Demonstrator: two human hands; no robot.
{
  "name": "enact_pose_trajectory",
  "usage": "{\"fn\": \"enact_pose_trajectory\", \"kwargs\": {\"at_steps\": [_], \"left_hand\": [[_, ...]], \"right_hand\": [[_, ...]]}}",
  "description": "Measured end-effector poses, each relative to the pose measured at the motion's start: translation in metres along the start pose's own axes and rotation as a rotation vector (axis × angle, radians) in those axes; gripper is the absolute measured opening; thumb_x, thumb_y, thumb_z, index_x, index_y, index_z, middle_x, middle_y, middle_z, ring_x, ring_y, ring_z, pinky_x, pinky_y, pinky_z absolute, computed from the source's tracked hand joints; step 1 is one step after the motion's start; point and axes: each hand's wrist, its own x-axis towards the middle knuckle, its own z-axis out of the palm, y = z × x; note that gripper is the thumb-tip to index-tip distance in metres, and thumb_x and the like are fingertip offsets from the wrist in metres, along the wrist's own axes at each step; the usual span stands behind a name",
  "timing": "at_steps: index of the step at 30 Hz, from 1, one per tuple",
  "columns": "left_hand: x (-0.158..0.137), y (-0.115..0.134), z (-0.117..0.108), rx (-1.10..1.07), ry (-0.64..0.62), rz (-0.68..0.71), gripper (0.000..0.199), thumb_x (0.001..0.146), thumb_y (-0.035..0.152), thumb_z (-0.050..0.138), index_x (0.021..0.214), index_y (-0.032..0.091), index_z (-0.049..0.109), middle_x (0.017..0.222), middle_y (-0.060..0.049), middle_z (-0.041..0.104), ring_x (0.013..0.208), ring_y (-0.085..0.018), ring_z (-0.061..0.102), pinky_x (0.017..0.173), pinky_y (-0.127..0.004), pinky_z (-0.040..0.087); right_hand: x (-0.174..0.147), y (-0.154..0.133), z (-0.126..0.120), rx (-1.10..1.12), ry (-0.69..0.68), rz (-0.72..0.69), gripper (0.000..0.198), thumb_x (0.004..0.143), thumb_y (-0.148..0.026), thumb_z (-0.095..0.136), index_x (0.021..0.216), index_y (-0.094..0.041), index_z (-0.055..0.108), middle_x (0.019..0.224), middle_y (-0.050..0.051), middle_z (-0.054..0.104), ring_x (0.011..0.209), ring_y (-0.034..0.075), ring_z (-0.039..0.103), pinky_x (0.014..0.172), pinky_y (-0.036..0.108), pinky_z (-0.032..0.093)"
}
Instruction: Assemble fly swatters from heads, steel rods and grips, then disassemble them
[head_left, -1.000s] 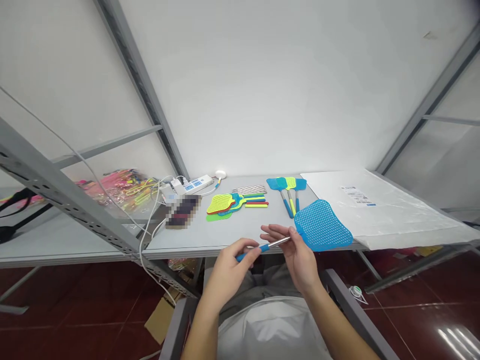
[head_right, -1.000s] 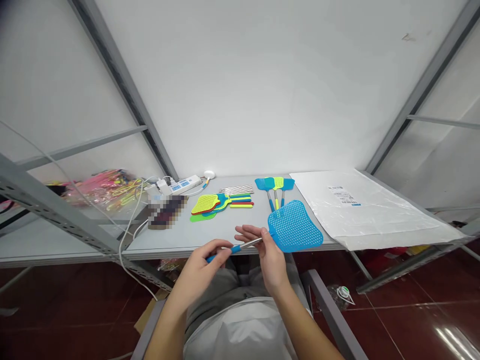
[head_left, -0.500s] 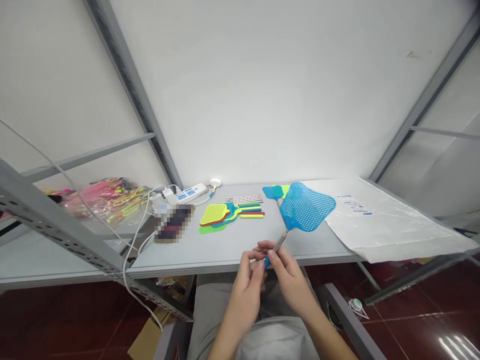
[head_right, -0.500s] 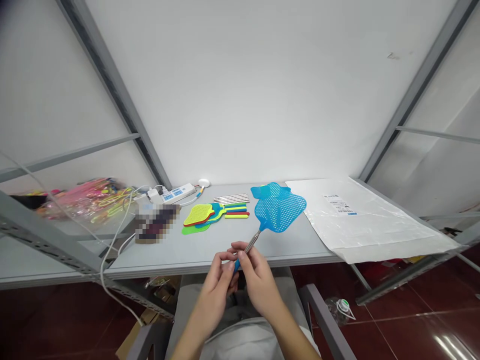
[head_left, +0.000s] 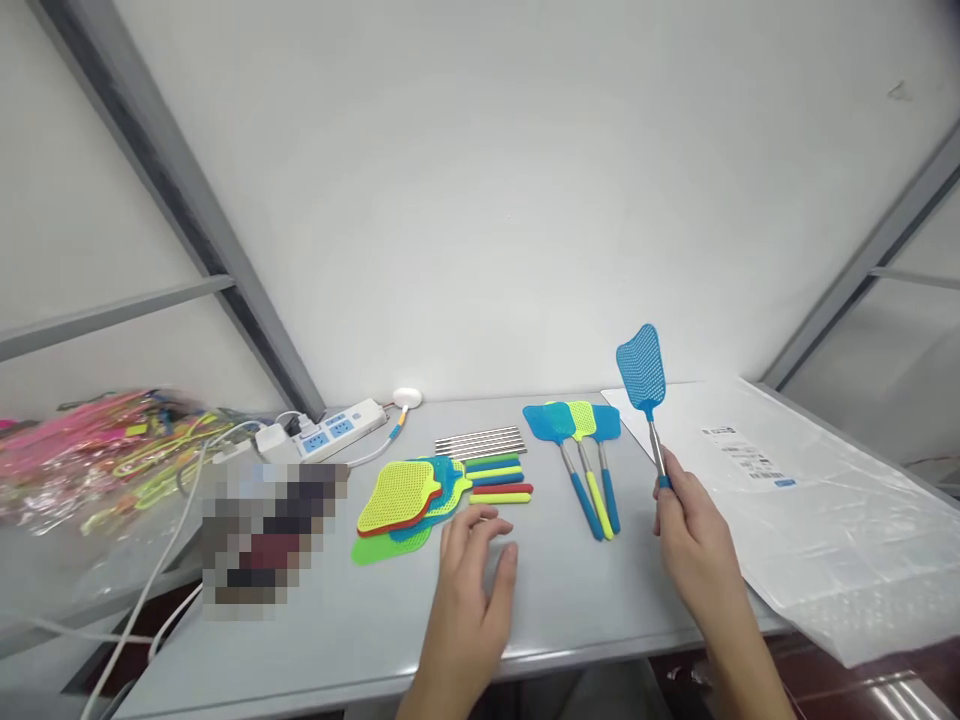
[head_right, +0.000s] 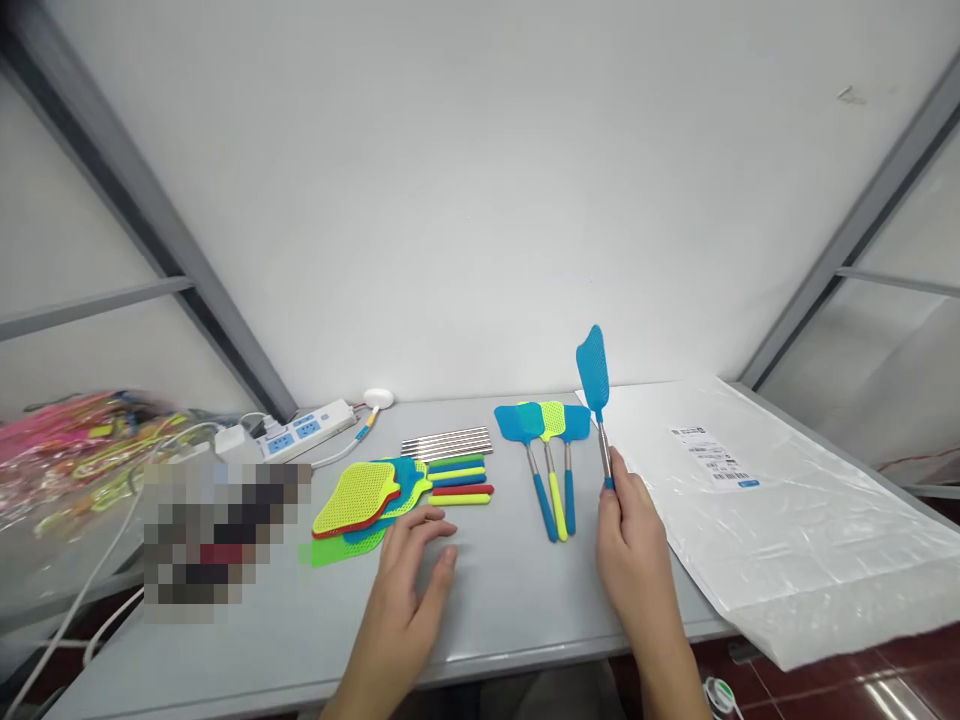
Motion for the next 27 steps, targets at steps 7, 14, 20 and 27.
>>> {"fn": "enact_pose_trajectory", "kwargs": {"at_steps": [7,14,20,27], "left_hand": [[0.016,-0.030,0.000,0.154,0.033,-0.086,0.018,0.093,0.031,0.049,0.102,0.026,0.063,0.124,-0.009,0.052,0.119,-0.029,0.046,0.097,-0.050,0.044],[0.018,-0.023,0.005,0.126,0.036,-0.076,0.018,0.093,0.030,0.048,0.093,0.026,0.065,0.120,-0.010,0.055,0.114,-0.029,0.047,0.094,-0.049,0.043],[0.020,-0.032,0.006,0.119,0.062,-0.002,0.016,0.091,0.025,0.051,0.090,0.027,0.066,0.115,-0.008,0.058,0.108,-0.027,0.051,0.090,-0.043,0.044],[0.023,-0.031,0.001,0.116,0.090,-0.001,0.017,0.090,0.024,0.050,0.088,0.027,0.067,0.110,-0.007,0.062,0.106,-0.027,0.054,0.088,-0.041,0.042]], "right_hand": [[0.030,0.009,0.036,-0.240,-0.212,0.006,0.043,0.093,-0.038,0.039,0.125,-0.020,0.059,0.097,0.007,0.064,0.082,0.022,0.061,0.073,0.035,0.046],[0.044,-0.007,0.063,-0.359,-0.318,0.045,0.037,0.092,-0.035,0.040,0.119,-0.021,0.062,0.097,0.007,0.064,0.082,0.023,0.062,0.069,0.033,0.044],[0.038,-0.012,0.071,-0.471,-0.367,0.093,0.037,0.095,-0.032,0.036,0.121,-0.020,0.059,0.097,0.007,0.061,0.079,0.022,0.062,0.063,0.031,0.040],[0.025,-0.011,0.075,-0.529,-0.439,0.088,0.037,0.096,-0.027,0.034,0.125,-0.018,0.055,0.102,0.008,0.058,0.076,0.020,0.061,0.062,0.030,0.039]]}}
